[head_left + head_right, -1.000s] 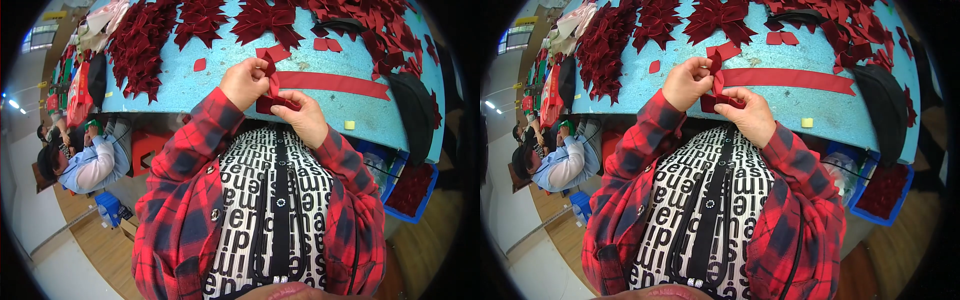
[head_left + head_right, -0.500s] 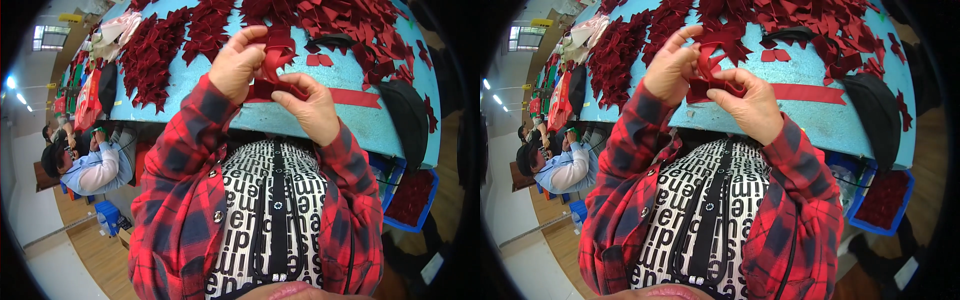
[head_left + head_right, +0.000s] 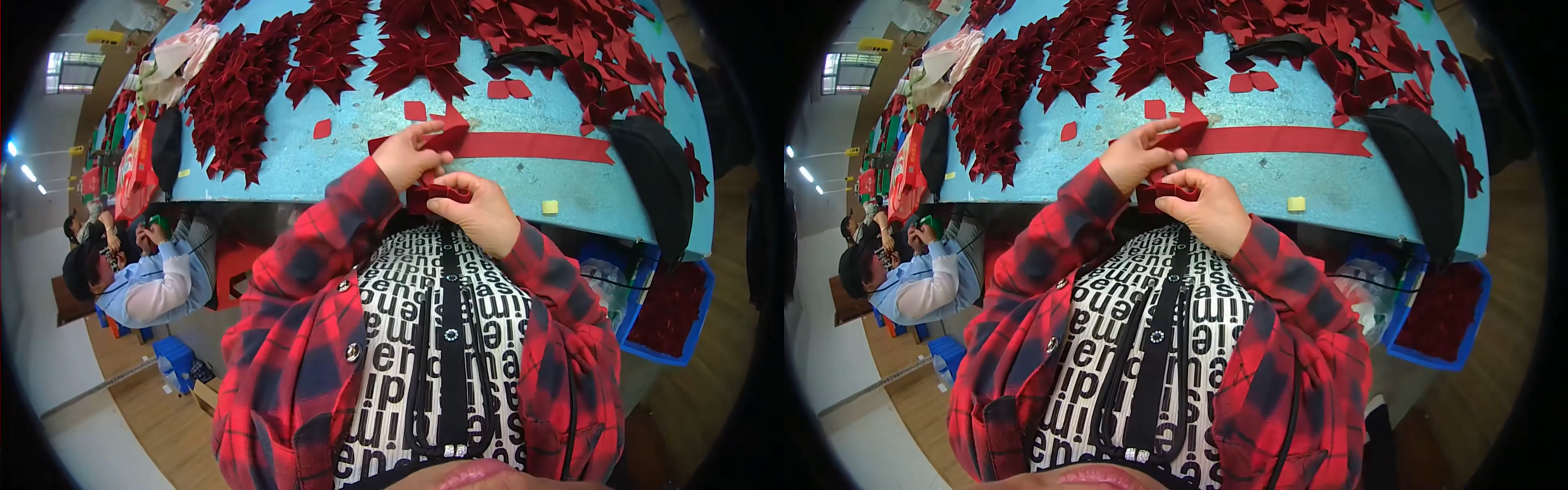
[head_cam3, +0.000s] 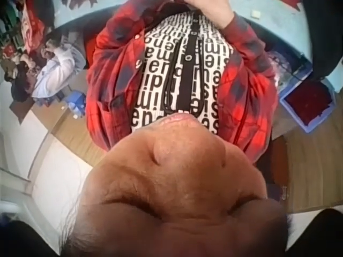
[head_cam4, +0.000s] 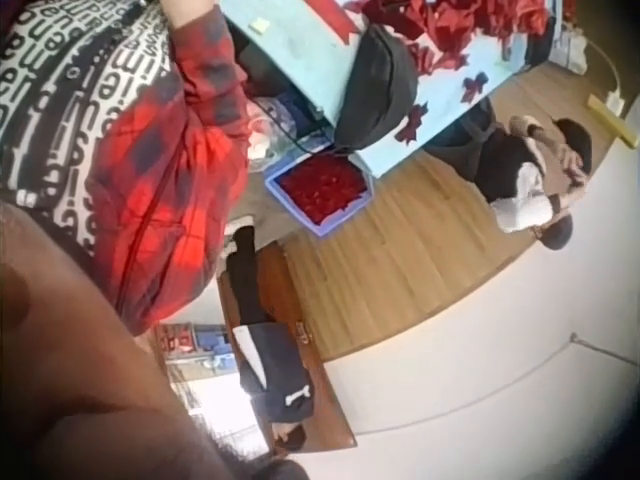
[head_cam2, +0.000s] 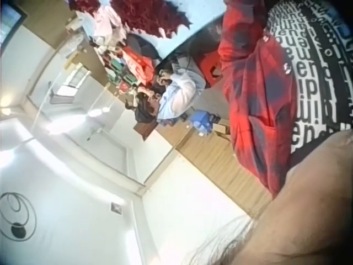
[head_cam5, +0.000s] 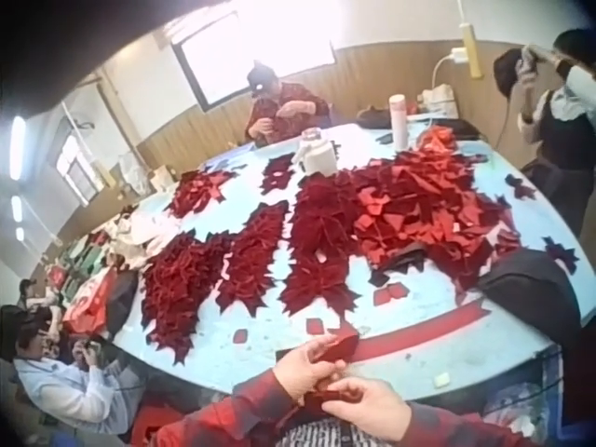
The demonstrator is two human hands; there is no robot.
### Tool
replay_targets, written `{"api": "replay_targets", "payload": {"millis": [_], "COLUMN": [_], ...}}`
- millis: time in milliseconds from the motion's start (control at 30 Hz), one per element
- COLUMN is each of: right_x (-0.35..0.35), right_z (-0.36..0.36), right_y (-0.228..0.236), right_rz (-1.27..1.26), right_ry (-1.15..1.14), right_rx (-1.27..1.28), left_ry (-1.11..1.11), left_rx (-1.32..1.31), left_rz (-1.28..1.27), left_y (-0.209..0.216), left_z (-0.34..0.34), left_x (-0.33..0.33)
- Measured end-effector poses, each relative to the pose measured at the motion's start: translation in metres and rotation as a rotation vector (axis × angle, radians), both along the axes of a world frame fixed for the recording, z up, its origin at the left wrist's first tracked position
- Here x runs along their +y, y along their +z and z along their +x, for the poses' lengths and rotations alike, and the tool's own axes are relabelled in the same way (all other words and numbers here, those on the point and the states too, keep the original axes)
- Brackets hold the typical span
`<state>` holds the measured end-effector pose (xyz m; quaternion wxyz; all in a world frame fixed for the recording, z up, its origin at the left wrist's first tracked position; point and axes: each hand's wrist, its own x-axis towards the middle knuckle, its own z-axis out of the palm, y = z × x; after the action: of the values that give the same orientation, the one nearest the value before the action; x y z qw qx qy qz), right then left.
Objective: Folding and assembling red fabric strips into decorative bows.
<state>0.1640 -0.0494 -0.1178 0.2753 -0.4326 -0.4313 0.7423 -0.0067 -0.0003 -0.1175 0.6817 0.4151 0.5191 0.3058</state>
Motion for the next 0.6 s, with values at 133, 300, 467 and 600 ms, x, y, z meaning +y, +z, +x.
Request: {"api": "replay_targets", "payload": {"millis": [133,300,467,600], "right_x": [0.000,0.005,0.016,0.026], "right_z": [-0.006,-0.014,-0.003,0.010], "right_y": [0.006,0.002,0.004,0.017], "right_rz": [-0.015,-0.051,-0.053,0.008], "right_ry": [0.004,-0.073,-0.148,-0.245], "right_rx": [-0.043,0.017,0.093,0.284], "left_ry": [-0.141,-0.161,-0.043,-0.138], "left_rx": [0.296,0.472,0.161,0.014], "left_rz": [0.193,0.488,0.672,0.737], "left_y": [-0.005,0.018,0.080,0.133], "left_z": [-0.016,-0.015,0.011,0.021], "left_x": [0.028,0.057,0.036,-0.011]}}
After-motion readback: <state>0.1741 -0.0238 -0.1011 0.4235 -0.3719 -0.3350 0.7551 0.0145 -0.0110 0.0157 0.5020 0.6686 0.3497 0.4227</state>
